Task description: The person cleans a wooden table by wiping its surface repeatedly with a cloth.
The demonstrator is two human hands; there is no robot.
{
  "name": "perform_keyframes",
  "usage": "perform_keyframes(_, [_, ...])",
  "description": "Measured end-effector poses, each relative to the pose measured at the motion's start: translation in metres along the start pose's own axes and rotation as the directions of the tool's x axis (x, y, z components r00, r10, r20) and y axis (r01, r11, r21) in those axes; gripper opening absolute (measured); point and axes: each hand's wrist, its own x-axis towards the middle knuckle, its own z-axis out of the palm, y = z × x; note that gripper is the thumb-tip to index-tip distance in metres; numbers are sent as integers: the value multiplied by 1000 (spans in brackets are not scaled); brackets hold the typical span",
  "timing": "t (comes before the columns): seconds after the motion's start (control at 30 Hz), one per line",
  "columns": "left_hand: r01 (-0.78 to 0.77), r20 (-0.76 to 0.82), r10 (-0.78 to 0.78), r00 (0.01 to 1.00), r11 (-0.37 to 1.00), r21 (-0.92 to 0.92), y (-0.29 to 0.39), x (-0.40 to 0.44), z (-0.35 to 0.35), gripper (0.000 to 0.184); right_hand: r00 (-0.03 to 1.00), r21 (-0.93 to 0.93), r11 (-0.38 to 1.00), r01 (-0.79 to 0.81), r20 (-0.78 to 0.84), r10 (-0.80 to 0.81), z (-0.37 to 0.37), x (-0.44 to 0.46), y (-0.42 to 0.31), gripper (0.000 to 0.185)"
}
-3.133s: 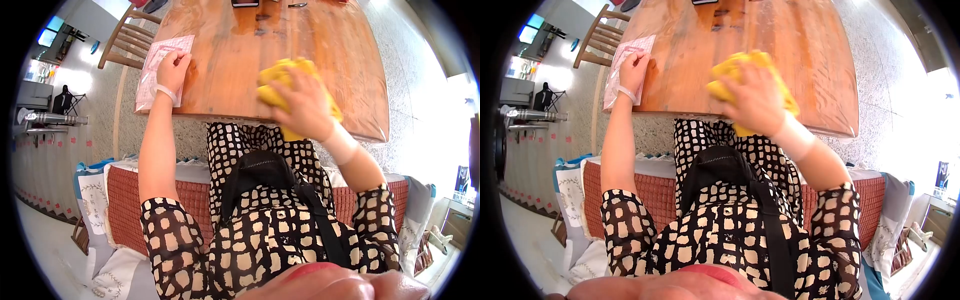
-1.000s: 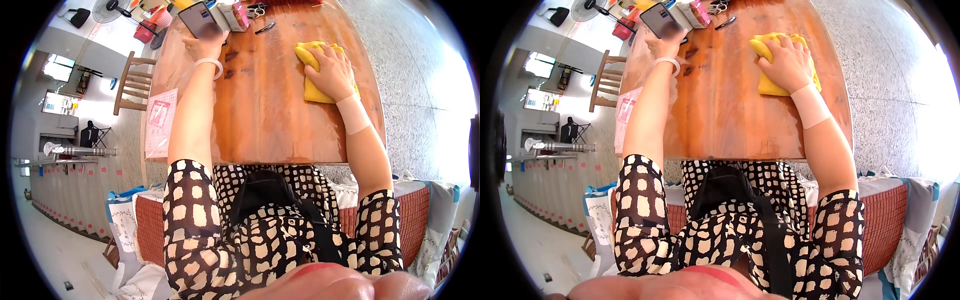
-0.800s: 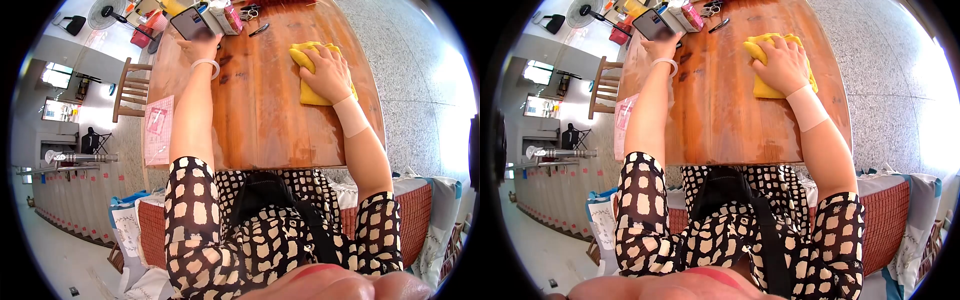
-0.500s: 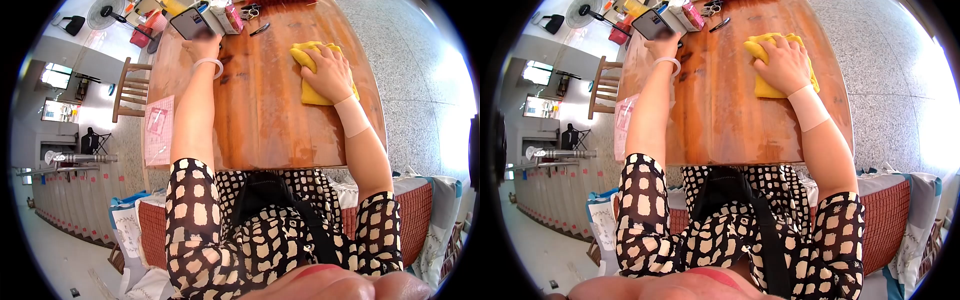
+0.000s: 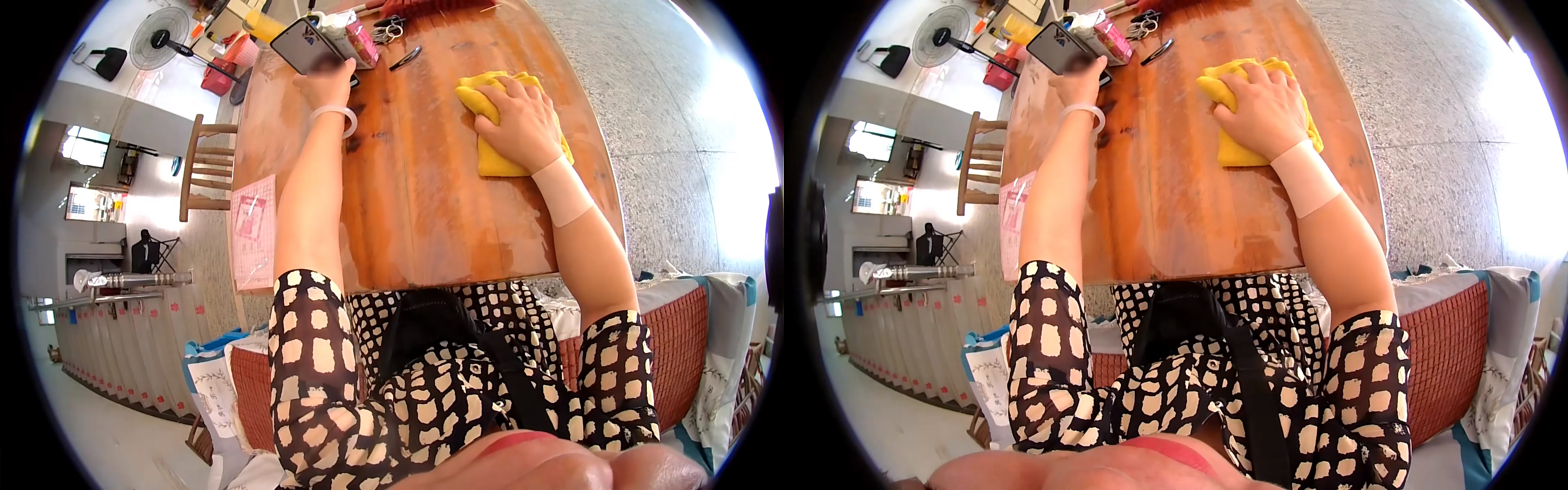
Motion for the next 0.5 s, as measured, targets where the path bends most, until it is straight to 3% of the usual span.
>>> perform_keyframes(0.37, [-40,19,42,999,995,-96,-12,38,2,93,1000,31,999,21,5,-21,-1,-1,0,41])
perform_keyframes(0.5, [-61,-51,61,997,998,-2,-18,45,3,92,1000,27,1000,9,-5,-9,-2,-1,-3,40])
